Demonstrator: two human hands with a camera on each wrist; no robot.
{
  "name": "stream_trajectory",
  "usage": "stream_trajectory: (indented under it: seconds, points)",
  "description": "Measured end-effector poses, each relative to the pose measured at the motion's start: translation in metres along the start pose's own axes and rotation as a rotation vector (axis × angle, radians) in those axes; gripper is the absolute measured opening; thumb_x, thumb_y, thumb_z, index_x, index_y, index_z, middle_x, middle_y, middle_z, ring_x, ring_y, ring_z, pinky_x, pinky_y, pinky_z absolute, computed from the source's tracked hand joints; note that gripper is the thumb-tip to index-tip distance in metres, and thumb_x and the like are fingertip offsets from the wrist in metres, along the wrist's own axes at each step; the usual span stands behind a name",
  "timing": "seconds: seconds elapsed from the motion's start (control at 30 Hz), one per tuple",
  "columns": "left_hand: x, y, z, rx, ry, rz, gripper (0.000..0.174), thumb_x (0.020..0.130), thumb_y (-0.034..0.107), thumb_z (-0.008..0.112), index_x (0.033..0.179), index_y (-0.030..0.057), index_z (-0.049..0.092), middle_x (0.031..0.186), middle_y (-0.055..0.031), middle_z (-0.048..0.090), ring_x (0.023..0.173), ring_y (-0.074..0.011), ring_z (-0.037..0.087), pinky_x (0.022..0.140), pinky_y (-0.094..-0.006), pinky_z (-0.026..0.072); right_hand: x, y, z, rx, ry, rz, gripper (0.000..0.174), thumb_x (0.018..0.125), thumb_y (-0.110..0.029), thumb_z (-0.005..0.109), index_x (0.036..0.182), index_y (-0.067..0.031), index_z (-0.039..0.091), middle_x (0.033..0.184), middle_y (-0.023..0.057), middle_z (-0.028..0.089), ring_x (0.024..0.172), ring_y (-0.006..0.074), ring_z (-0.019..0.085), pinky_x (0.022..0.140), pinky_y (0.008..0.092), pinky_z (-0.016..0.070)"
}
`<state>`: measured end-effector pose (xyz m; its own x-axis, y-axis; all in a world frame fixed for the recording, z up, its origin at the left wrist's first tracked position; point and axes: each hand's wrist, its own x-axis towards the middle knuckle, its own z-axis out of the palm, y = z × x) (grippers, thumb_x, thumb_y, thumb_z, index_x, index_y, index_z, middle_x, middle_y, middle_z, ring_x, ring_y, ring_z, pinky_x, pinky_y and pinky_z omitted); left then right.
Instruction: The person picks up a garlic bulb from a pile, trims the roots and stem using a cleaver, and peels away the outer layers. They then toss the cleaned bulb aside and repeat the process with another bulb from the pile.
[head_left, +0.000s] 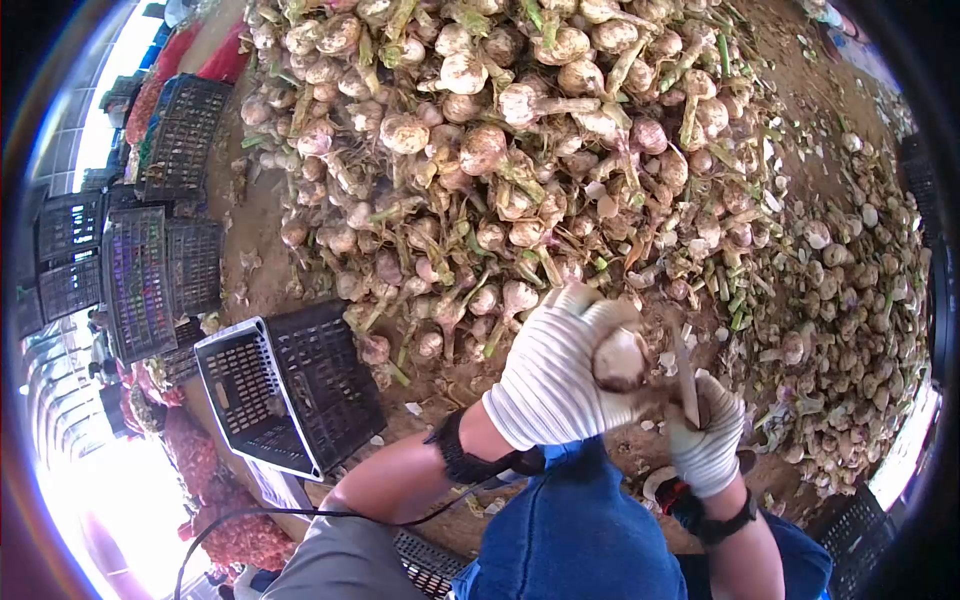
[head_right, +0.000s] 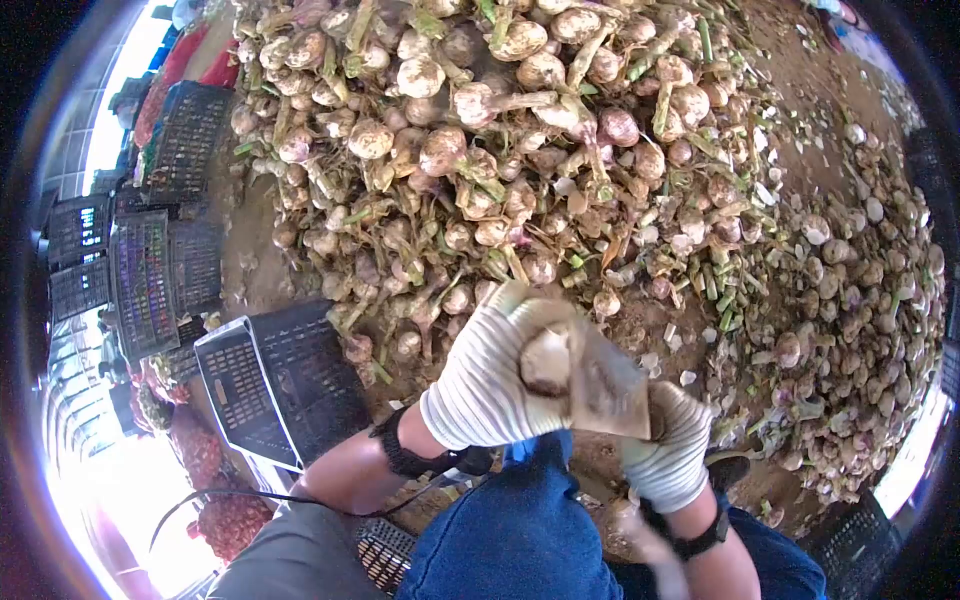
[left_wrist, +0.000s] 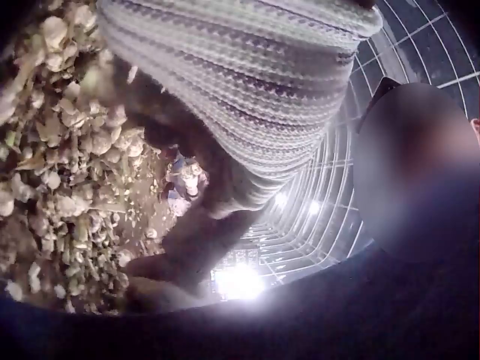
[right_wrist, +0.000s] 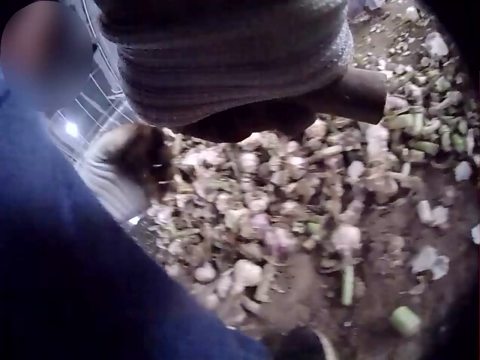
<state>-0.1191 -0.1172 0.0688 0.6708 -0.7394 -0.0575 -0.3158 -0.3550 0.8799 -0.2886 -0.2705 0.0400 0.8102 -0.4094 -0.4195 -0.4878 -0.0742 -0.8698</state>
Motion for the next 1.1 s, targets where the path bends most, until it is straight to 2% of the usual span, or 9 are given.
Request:
stream_trajectory:
  seconds: [0.03, 0.07, 0.27, 0.73, 0.9, 0.97, 1.0, 1.03, 1.1]
  points:
    - [-0.003, -0.003, 0.005, -0.171, 0.045, -0.088, 0.058, 0.061, 0.015, 0.083, 0.111, 0.0052, 0.055, 0.106, -0.0078, 0.058, 0.096, -0.0163, 0.058, 0.082, -0.0284, 0.0478, -0.002, -0.021, 0.007, 0.113, 0.024, 0.056, 0.025, 0.071, 0.004, 0.056, 0.094, -0.0012, 0.062, 0.083, 0.0044, 0.065, 0.073, 0.0098, 0.058, 0.068, 0.0254, 0.0482]
    - [-0.002, 0.003, 0.009, -0.738, 0.046, -0.407, 0.06, 0.063, 0.006, 0.081, 0.116, 0.0079, 0.053, 0.11, -0.0048, 0.057, 0.099, -0.0157, 0.057, 0.085, -0.0283, 0.0471, -0.004, -0.041, 0.015, 0.226, 0.055, 0.11, 0.019, 0.07, 0.003, 0.057, 0.087, -0.0025, 0.063, 0.078, 0.0032, 0.063, 0.07, 0.0104, 0.057, 0.065, 0.0254, 0.0477]
    - [-0.018, -0.021, 0.022, -1.189, 0.196, -0.289, 0.061, 0.069, -0.005, 0.076, 0.121, 0.0077, 0.046, 0.121, -0.0074, 0.056, 0.111, -0.0198, 0.056, 0.093, -0.0361, 0.0479, 0.009, -0.065, 0.025, 0.259, 0.086, 0.056, 0.006, 0.075, 0.0, 0.062, 0.08, -0.0023, 0.065, 0.063, -0.0005, 0.06, 0.058, 0.0055, 0.055, 0.055, 0.0217, 0.0441]
    - [-0.016, -0.011, 0.012, -1.181, 0.057, -0.244, 0.053, 0.071, -0.01, 0.07, 0.116, 0.0059, 0.048, 0.117, -0.0094, 0.059, 0.111, -0.0203, 0.057, 0.094, -0.037, 0.0478, 0.014, -0.061, 0.042, 0.275, 0.1, 0.087, 0.011, 0.073, -0.003, 0.061, 0.083, -0.0006, 0.063, 0.064, 0.0003, 0.06, 0.06, 0.0062, 0.054, 0.054, 0.024, 0.0441]
    - [-0.018, -0.016, 0.004, -1.112, 0.014, -0.221, 0.051, 0.071, -0.008, 0.069, 0.116, 0.0058, 0.048, 0.114, -0.0078, 0.058, 0.107, -0.019, 0.058, 0.093, -0.0336, 0.0468, -0.026, 0.112, 0.024, 0.085, -0.024, 0.36, 0.017, 0.074, -0.001, 0.059, 0.09, -0.0016, 0.065, 0.07, 0.0006, 0.061, 0.061, 0.0091, 0.056, 0.057, 0.024, 0.0461]
    - [-0.015, -0.03, 0.009, -0.93, -0.003, -0.238, 0.049, 0.071, -0.006, 0.07, 0.114, 0.0046, 0.049, 0.109, -0.0071, 0.059, 0.102, -0.0172, 0.057, 0.09, -0.03, 0.0466, -0.026, 0.096, 0.023, 0.402, 0.243, 0.34, 0.025, 0.073, -0.005, 0.063, 0.098, -0.0021, 0.064, 0.072, 0.001, 0.061, 0.06, 0.0105, 0.056, 0.057, 0.0231, 0.0456]
    - [-0.015, -0.034, 0.012, -0.89, -0.055, -0.287, 0.047, 0.071, -0.003, 0.071, 0.113, 0.0037, 0.05, 0.106, -0.0067, 0.059, 0.1, -0.0161, 0.057, 0.088, -0.0278, 0.0464, -0.017, 0.031, 0.018, 0.597, 0.222, 0.416, 0.031, 0.073, -0.011, 0.066, 0.102, -0.0026, 0.062, 0.075, 0.0017, 0.061, 0.064, 0.0107, 0.057, 0.056, 0.0225, 0.0446]
    - [-0.01, -0.046, 0.028, -0.909, -0.099, -0.119, 0.054, 0.07, 0.005, 0.074, 0.118, 0.0013, 0.049, 0.106, -0.0071, 0.058, 0.1, -0.0181, 0.058, 0.088, -0.0289, 0.047, -0.011, 0.028, 0.007, 0.709, 0.167, 0.42, 0.031, 0.074, -0.014, 0.067, 0.102, -0.002, 0.062, 0.077, 0.0019, 0.061, 0.066, 0.0108, 0.056, 0.056, 0.0227, 0.0435]
    - [-0.012, -0.061, 0.059, -0.654, -0.219, -0.148, 0.057, 0.072, 0.009, 0.072, 0.122, 0.0003, 0.048, 0.109, -0.0103, 0.059, 0.099, -0.0205, 0.058, 0.089, -0.0301, 0.0473, 0.015, -0.015, 0.009, 0.858, 0.164, 0.457, 0.026, 0.074, -0.015, 0.067, 0.097, -0.0029, 0.062, 0.076, 0.0017, 0.061, 0.063, 0.0116, 0.056, 0.054, 0.0237, 0.0433]
